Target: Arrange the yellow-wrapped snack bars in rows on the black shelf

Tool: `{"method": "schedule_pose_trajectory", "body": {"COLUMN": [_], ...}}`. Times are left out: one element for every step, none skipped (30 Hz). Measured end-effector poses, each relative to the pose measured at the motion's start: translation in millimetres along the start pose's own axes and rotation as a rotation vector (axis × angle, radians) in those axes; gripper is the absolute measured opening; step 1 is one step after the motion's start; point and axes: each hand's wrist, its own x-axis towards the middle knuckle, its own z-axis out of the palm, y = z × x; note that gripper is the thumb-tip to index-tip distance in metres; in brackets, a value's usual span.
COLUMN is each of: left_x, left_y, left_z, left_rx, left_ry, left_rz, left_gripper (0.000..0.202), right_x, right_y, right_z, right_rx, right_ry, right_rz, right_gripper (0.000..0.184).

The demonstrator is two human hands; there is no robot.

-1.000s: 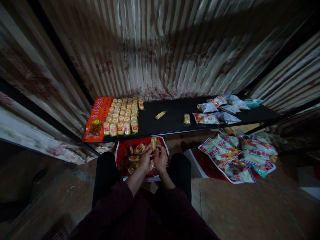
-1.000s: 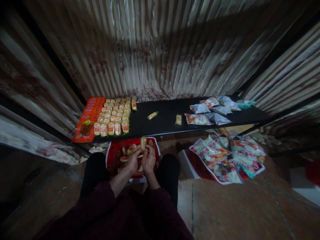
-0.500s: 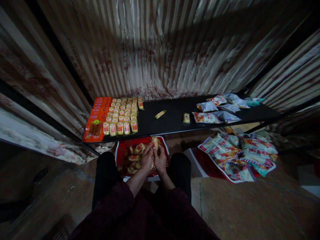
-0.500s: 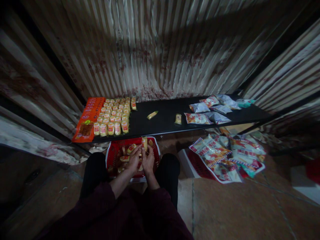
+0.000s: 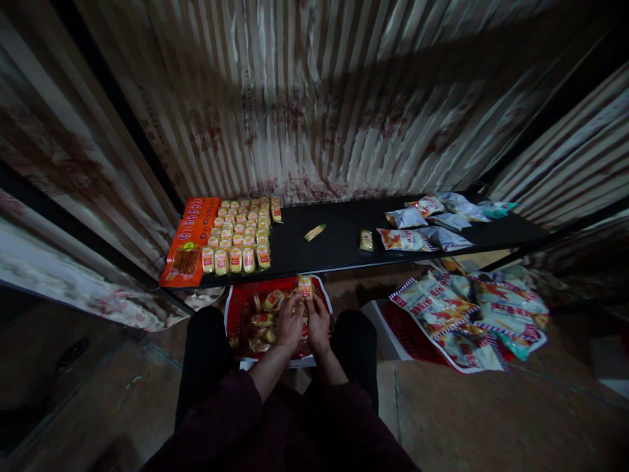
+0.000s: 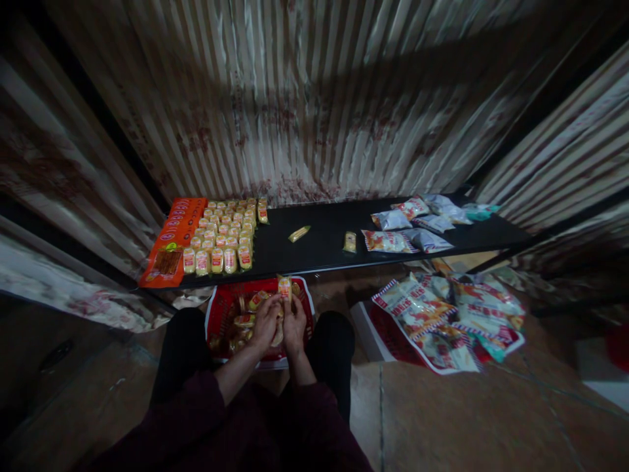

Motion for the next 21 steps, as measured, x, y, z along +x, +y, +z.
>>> {"method": "schedule_pose_trajectory", "body": {"left_x": [0, 0, 1, 1, 2, 3, 5, 6, 9, 11, 13, 16, 19, 22, 25, 29, 33, 37, 41, 46, 51], "left_y": [2, 5, 7, 10, 13, 16, 19, 22, 25, 29, 32, 36, 39, 43, 46, 49, 52, 54, 55, 57, 58], "left_z": [0.6, 1.4, 2.3, 3.2, 4.0, 4.7, 5.3, 5.8, 6.1, 6.4, 6.7, 7.0, 7.4, 7.8, 8.4, 8.9, 9.6, 10.2, 10.9, 11.7, 12.5], "left_rx": [0.007, 0.02, 0.039, 0.061, 0.082, 0.097, 0.104, 0.103, 0.099, 0.097, 0.102, 0.115, 0.131, 0.148, 0.162, 0.172, 0.177, 0.179, 0.181, 0.186, 0.194], "left_ry": [-0.004, -0.007, -0.009, -0.01, -0.009, -0.005, 0.0, 0.007, 0.015, 0.021, 0.027, 0.029, 0.03, 0.033, 0.033, 0.035, 0.038, 0.043, 0.05, 0.056, 0.063], "left_rz": [0.015, 0.034, 0.056, 0.082, 0.107, 0.127, 0.141, 0.15, 0.152, 0.153, 0.153, 0.152, 0.152, 0.153, 0.158, 0.166, 0.176, 0.187, 0.196, 0.204, 0.211], "left_gripper": [0.02, 0.022, 0.023, 0.024, 0.025, 0.025, 0.026, 0.025, 0.025, 0.025, 0.026, 0.026, 0.027, 0.028, 0.029, 0.029, 0.029, 0.029, 0.03, 0.03, 0.031], "right_x": [1, 2, 4, 6, 8, 10, 12, 15, 17, 20, 23, 26, 29, 32, 35, 39, 42, 46, 50, 55, 60], "right_y": [-2, -6, -9, -13, -16, -20, -23, -27, -30, -34, -37, -40, -43, -46, -48, -50, -51, -52, -53, -53, -53], "right_z": [0, 0, 0, 1, 1, 2, 4, 5, 7, 9, 11, 14, 16, 19, 22, 25, 28, 31, 34, 37, 40], "right_rx": [0.005, 0.007, 0.005, 0.003, 0.001, 0.001, 0.006, 0.015, 0.028, 0.041, 0.051, 0.056, 0.056, 0.052, 0.046, 0.041, 0.038, 0.036, 0.036, 0.035, 0.033], "right_ry": [-0.012, -0.017, -0.019, -0.018, -0.019, -0.025, -0.037, -0.057, -0.077, -0.098, -0.114, -0.124, -0.126, -0.122, -0.116, -0.11, -0.106, -0.103, -0.106, -0.113, -0.121], "right_rz": [-0.01, -0.021, -0.033, -0.044, -0.055, -0.062, -0.064, -0.061, -0.055, -0.049, -0.046, -0.043, -0.044, -0.048, -0.053, -0.056, -0.059, -0.063, -0.07, -0.082, -0.098], "right_gripper": [0.048, 0.047, 0.048, 0.048, 0.048, 0.048, 0.047, 0.046, 0.045, 0.044, 0.044, 0.043, 0.043, 0.044, 0.044, 0.044, 0.044, 0.044, 0.043, 0.042, 0.042]}}
